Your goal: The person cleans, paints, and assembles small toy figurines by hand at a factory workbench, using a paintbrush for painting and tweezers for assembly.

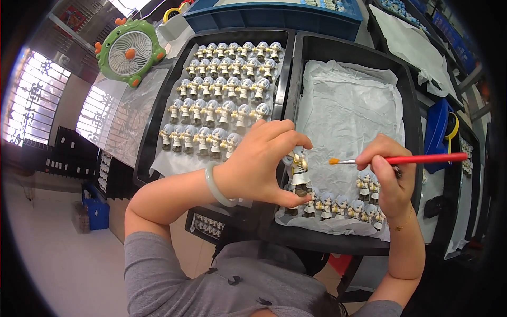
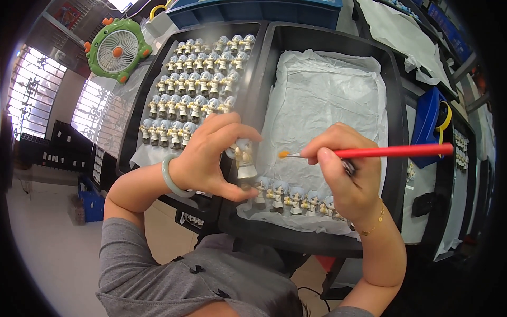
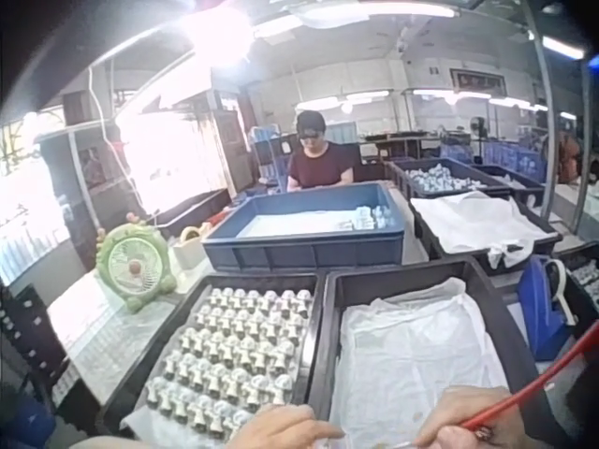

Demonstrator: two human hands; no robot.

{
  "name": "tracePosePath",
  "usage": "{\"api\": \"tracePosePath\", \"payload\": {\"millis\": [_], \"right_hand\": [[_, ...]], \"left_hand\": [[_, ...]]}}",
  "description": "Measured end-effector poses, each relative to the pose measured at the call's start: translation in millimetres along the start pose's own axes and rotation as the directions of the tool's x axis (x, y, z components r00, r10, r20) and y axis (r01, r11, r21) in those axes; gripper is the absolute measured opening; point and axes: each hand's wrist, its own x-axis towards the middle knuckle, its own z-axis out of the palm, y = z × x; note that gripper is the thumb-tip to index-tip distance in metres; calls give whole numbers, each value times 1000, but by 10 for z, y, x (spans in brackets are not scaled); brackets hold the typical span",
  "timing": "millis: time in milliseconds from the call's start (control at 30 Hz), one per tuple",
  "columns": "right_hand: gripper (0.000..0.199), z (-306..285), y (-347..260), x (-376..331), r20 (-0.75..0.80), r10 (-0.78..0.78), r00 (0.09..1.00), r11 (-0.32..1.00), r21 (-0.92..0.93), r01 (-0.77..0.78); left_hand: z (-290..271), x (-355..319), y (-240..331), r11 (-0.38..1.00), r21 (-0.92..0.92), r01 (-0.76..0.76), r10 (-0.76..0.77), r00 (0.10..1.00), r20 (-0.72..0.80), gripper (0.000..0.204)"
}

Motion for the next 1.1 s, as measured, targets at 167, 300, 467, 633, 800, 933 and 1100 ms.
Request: {"api": "tracePosePath", "payload": {"millis": [167,300,467,633,800,933,1100], "right_hand": [[17,57,-141,-11,111,-304,946,947,-76,313],[16,241,-54,-17,203,-314,928,905,-232,357],[9,82,-121,20,119,-341,933,909,-211,359],[10,-20,141,37,102,-96,990,959,-257,120],[16,-164,328,148,-90,422,902,818,-393,-421],[13,-261,336,122,-97,396,913,840,-362,-403],[8,-176,173,72,35,539,841,837,-136,-531]], "left_hand": [[7,-19,37,994,103,46,-48,999,19,57],[10,-1,67,989,136,61,-66,997,35,56],[29,-28,72,970,208,125,-145,986,84,55],[53,13,25,983,155,99,-114,989,91,54],[62,-16,-28,993,-67,102,-96,992,85,61],[47,-46,-52,799,-515,309,-253,951,179,61],[42,-22,5,172,-855,489,-353,841,410,63]]}}
